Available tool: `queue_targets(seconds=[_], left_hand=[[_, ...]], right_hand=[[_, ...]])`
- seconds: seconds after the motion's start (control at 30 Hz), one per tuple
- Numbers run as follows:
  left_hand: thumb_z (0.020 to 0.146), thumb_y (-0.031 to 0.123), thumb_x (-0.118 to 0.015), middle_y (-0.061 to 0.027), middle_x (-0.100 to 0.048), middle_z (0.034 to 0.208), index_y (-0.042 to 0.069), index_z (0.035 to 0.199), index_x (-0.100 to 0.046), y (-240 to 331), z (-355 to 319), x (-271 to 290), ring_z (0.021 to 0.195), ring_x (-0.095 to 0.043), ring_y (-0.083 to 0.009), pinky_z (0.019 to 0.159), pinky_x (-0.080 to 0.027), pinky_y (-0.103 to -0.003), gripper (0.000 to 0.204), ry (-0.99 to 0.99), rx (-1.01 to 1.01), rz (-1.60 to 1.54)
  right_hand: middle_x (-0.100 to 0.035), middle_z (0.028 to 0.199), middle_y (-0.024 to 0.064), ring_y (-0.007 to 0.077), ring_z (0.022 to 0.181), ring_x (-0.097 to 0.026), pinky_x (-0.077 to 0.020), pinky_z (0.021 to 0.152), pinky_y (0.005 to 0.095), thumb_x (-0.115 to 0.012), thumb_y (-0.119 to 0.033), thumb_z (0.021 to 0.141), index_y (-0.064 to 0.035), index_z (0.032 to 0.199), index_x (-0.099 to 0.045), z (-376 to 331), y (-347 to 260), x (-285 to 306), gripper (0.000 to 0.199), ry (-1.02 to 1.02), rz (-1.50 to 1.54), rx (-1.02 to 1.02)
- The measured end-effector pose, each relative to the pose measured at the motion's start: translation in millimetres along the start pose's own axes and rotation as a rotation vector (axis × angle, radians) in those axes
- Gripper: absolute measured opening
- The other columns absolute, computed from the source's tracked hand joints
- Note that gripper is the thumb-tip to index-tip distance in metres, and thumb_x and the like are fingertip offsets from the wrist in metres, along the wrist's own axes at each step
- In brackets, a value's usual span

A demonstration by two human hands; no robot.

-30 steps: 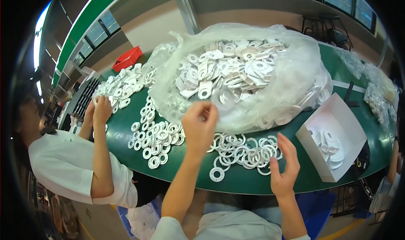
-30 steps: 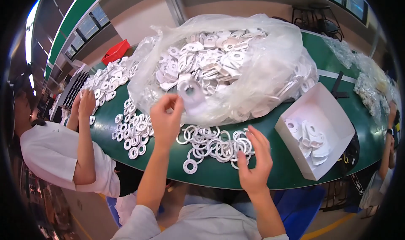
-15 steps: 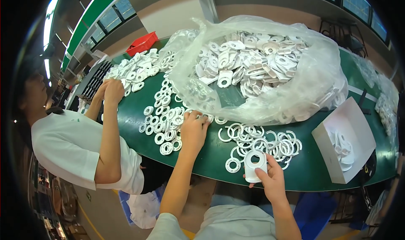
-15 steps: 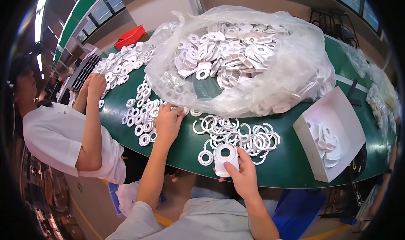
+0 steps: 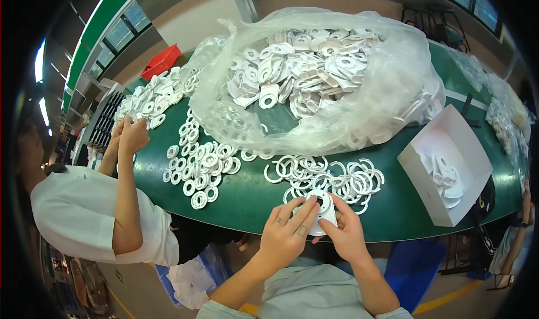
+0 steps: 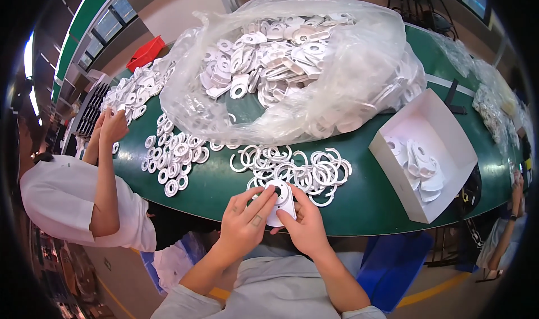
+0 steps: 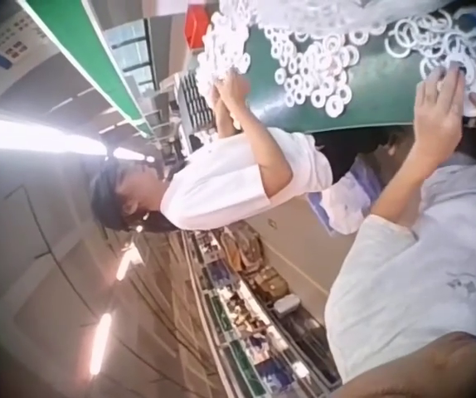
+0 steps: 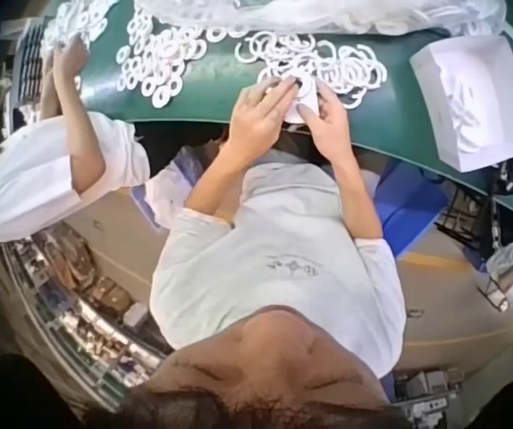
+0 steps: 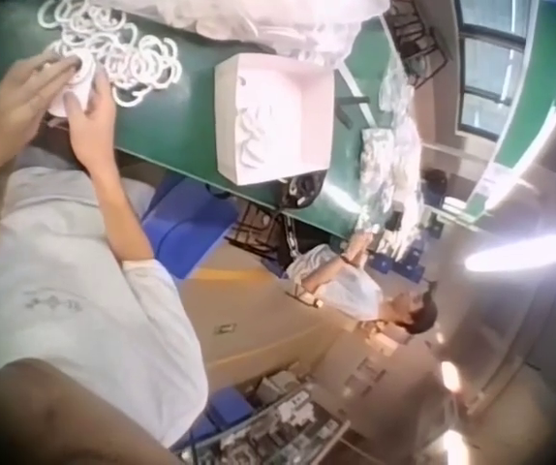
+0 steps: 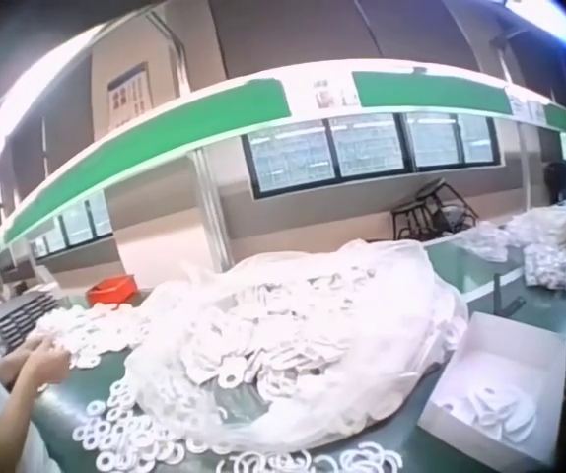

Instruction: Assembling small white circular plastic parts into housings at a manufacturing workbench.

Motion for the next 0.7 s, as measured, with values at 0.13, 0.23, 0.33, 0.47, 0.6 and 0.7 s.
queue_targets(seconds=[0.13,0.23,0.33,0.47,0.6,0.7], left_hand=[[0.072,0.008,-0.067,-0.0080,-0.057,0.127,0.001,0.117,-0.061,7.3,-4.1,7.9,0.105,-0.056,-0.0260,0.081,-0.047,-0.036,0.046,-0.058,0.033,0.026],[0.070,0.008,-0.069,-0.0068,-0.057,0.129,0.002,0.117,-0.062,12.1,-8.9,10.1,0.106,-0.056,-0.0265,0.081,-0.047,-0.037,0.048,-0.060,0.022,0.025],[0.067,0.007,-0.072,-0.0053,-0.058,0.124,0.004,0.113,-0.064,8.6,-8.6,12.4,0.105,-0.056,-0.0264,0.080,-0.047,-0.037,0.046,-0.050,0.047,-0.024],[0.060,0.008,-0.080,-0.0050,-0.062,0.105,0.008,0.094,-0.066,-8.8,-6.5,20.0,0.098,-0.059,-0.0272,0.079,-0.050,-0.038,0.036,-0.038,0.086,-0.193],[0.066,0.003,-0.078,-0.0064,-0.063,0.099,0.006,0.092,-0.063,-10.9,0.9,16.4,0.087,-0.062,-0.0253,0.073,-0.049,-0.035,0.030,0.052,0.067,-0.283],[0.070,0.000,-0.076,-0.0083,-0.063,0.097,0.004,0.094,-0.063,-17.8,-11.1,17.1,0.081,-0.062,-0.0248,0.067,-0.049,-0.031,0.028,0.198,0.247,-0.486]], right_hand=[[-0.064,0.103,0.0162,0.0201,0.082,-0.066,-0.0591,0.057,0.0318,-0.051,0.004,0.090,0.0042,0.138,-0.035,-2.2,0.5,-0.5,0.050,0.004,0.001,0.005],[-0.064,0.102,0.0160,0.0193,0.080,-0.066,-0.0581,0.054,0.0312,-0.051,0.002,0.091,0.0042,0.137,-0.038,-3.1,1.8,2.1,0.048,0.013,-0.013,0.023],[-0.064,0.102,0.0148,0.0177,0.079,-0.065,-0.0570,0.054,0.0295,-0.050,0.001,0.092,0.0042,0.136,-0.039,-3.8,1.4,2.2,0.045,-0.012,-0.029,0.020],[-0.063,0.102,0.0133,0.0165,0.078,-0.065,-0.0559,0.055,0.0281,-0.050,0.001,0.093,0.0041,0.135,-0.041,-4.3,0.3,-1.5,0.043,-0.114,-0.026,0.002],[-0.063,0.102,0.0125,0.0156,0.078,-0.064,-0.0549,0.056,0.0272,-0.050,0.000,0.093,0.0037,0.135,-0.040,-2.6,0.0,-0.3,0.043,-0.140,-0.130,-0.010],[-0.063,0.103,0.0130,0.0157,0.077,-0.064,-0.0539,0.055,0.0264,-0.050,-0.001,0.093,0.0035,0.135,-0.039,-2.3,1.6,-4.0,0.043,-0.141,-0.083,0.002]])
Point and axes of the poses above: each hand's wrist, its own z-axis towards the middle knuckle, its own x-axis out of the back of the hand, y = z × x, the point moved 3 cm from there along z, towards the middle knuckle
